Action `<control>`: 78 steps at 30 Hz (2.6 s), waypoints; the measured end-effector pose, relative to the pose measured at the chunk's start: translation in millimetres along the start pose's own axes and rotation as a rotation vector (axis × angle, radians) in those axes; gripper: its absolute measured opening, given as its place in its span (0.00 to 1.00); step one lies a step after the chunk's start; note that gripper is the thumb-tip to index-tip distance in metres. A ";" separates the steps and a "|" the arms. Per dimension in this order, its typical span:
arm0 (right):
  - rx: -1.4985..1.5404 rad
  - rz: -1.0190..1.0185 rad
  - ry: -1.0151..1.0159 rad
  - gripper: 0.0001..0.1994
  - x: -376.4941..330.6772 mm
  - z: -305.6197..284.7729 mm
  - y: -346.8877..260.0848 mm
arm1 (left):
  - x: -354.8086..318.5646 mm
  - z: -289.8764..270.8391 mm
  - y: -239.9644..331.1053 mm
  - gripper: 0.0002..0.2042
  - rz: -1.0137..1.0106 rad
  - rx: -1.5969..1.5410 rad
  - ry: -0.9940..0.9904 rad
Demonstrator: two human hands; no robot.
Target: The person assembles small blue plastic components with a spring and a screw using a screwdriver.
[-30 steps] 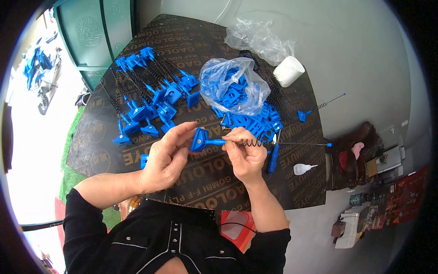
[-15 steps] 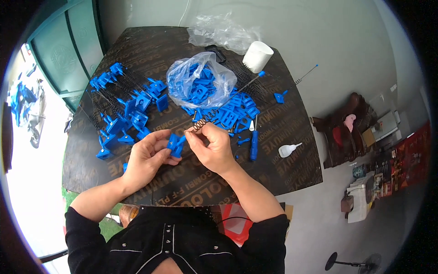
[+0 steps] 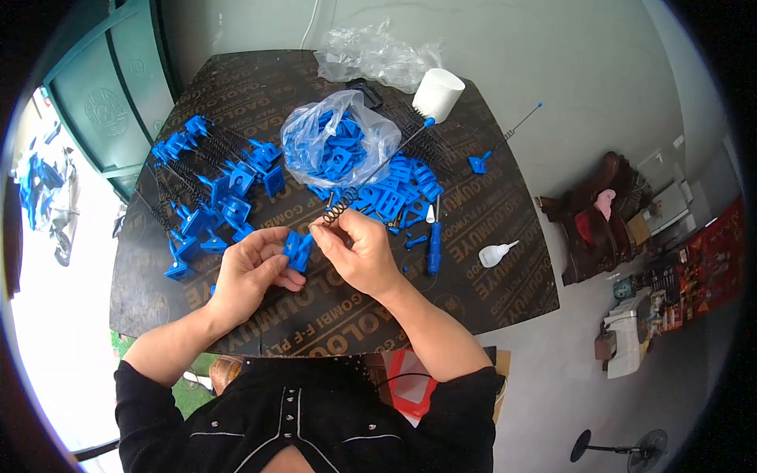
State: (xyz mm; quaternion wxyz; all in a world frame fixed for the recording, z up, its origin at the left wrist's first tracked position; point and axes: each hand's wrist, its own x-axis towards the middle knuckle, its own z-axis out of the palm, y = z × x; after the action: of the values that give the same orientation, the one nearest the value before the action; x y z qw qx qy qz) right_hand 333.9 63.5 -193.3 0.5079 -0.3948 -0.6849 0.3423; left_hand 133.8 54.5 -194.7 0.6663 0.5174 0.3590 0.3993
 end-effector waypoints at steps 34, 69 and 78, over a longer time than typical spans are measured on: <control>-0.026 -0.071 0.004 0.07 5.4 -0.4 -5.5 | 5.4 -4.4 5.3 0.15 0.001 -0.193 0.016; -0.043 -0.057 0.025 0.05 5.3 0.5 -1.5 | 11.9 -21.0 4.7 0.14 -0.159 -0.525 -0.143; -0.036 -0.050 0.020 0.05 4.3 0.6 -4.1 | 9.1 -15.1 3.5 0.15 -0.116 -0.388 -0.066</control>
State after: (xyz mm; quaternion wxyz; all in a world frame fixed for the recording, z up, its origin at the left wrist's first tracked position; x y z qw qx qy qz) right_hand 331.7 65.4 -188.0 0.5159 -0.3901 -0.6953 0.3133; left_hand 123.6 69.2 -195.0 0.7868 0.3707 0.2825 0.4046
